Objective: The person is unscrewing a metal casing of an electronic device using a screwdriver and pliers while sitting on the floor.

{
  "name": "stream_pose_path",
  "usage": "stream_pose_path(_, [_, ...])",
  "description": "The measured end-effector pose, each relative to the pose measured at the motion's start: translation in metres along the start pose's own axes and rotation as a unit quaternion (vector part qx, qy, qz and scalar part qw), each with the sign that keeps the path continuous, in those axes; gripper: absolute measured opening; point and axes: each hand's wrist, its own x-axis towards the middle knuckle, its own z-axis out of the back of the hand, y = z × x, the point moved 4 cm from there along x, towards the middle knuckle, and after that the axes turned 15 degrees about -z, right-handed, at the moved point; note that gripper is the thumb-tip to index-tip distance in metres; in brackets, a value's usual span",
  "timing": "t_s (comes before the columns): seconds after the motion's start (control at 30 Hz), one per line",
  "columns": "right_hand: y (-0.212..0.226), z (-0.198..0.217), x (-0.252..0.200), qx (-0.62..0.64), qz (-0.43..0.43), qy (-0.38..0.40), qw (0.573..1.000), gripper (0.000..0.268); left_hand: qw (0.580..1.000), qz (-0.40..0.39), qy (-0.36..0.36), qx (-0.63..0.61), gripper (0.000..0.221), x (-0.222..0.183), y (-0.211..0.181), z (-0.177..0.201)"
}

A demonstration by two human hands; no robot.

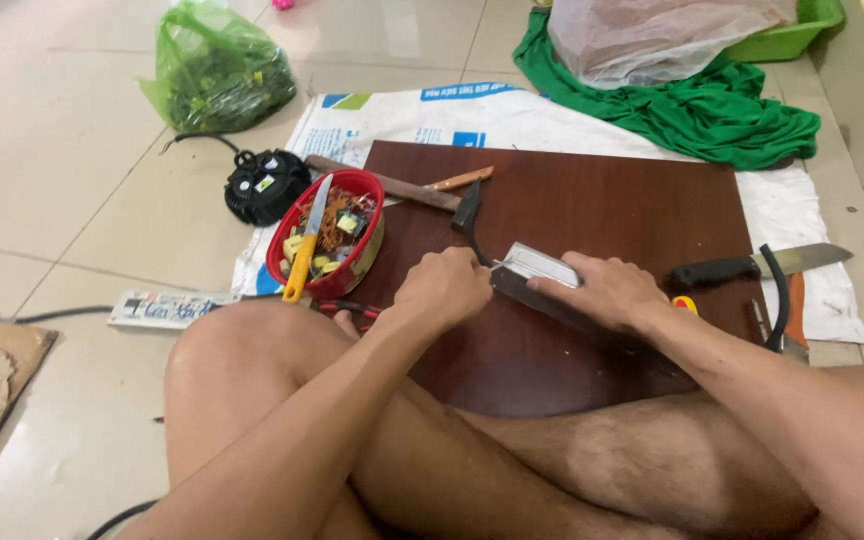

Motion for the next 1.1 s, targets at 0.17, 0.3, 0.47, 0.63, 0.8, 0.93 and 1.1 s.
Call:
stream_pose_path(0.17, [-0.004, -0.006, 0.016, 0.018, 0.009, 0.008, 1.0, 0.074, 1.0, -0.01, 0.013, 0.017, 0.049, -0.006, -0.013, 0.015])
stream_pose_path(0.3, [0.005, -0.007, -0.01, 0.014, 0.029, -0.012, 0.999, 0.069, 0.998, -0.039, 0.04, 0.039, 0.048, -0.002, -0.015, 0.019])
stream_pose_path(0.47, [0.008, -0.019, -0.022, -0.01, 0.048, -0.042, 0.998, 0.069, 0.997, -0.02, 0.051, 0.045, 0.048, -0.01, -0.012, 0.017])
stream_pose_path(0.63, [0.009, -0.03, -0.023, 0.004, 0.038, -0.04, 0.998, 0.072, 0.999, 0.012, 0.038, 0.018, 0.047, -0.02, 0.003, -0.001])
stream_pose_path(0.8, [0.009, -0.037, -0.021, -0.005, 0.059, -0.083, 0.995, 0.075, 0.998, 0.034, 0.037, 0.047, 0.043, -0.037, -0.014, -0.005])
stream_pose_path(0.93, [0.004, -0.047, -0.004, -0.047, 0.078, -0.084, 0.992, 0.076, 0.996, 0.034, 0.043, 0.071, 0.044, -0.041, -0.035, -0.017])
stream_pose_path(1.1, [-0.008, -0.072, 0.038, -0.103, 0.067, -0.136, 0.983, 0.056, 0.996, 0.067, -0.053, 0.002, 0.04, -0.034, -0.045, -0.032])
